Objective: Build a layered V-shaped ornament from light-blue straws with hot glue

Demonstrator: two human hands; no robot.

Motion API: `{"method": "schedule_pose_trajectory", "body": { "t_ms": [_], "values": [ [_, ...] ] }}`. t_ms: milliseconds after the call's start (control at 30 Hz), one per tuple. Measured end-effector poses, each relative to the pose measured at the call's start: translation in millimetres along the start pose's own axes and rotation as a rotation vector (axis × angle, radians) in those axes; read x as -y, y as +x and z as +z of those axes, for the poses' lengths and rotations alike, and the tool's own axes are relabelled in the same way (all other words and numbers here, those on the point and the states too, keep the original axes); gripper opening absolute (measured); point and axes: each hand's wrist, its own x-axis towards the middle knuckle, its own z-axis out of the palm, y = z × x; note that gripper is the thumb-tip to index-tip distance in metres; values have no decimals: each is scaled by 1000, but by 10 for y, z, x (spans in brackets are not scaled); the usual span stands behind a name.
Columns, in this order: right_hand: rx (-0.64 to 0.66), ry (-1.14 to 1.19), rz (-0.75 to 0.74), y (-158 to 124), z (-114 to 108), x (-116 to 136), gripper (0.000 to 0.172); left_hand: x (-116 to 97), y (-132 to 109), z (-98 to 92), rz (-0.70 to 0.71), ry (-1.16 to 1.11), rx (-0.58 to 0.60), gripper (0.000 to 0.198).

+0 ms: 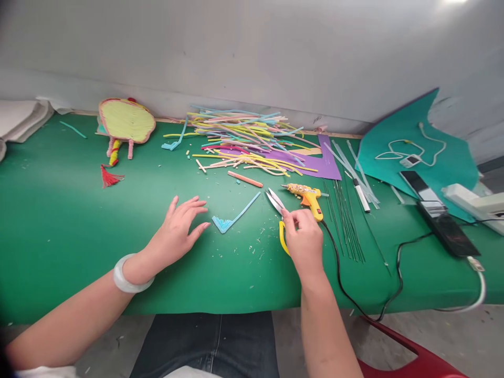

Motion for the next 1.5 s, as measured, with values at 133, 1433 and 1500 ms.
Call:
{"method": "schedule_pose_trajectory", "body": {
  "t_ms": [133,1433,1500],
  "values": [
    [238,-83,53,-70,-128,-429,41,-13,5,-20,1,-45,-29,18],
    [1274,-140,198,206,-528,251,54,-264,-201,188,300,124,131,39],
    [1315,-109,231,255,-487,284,56,-260,-196,185,299,123,139,40]
  ]
}}
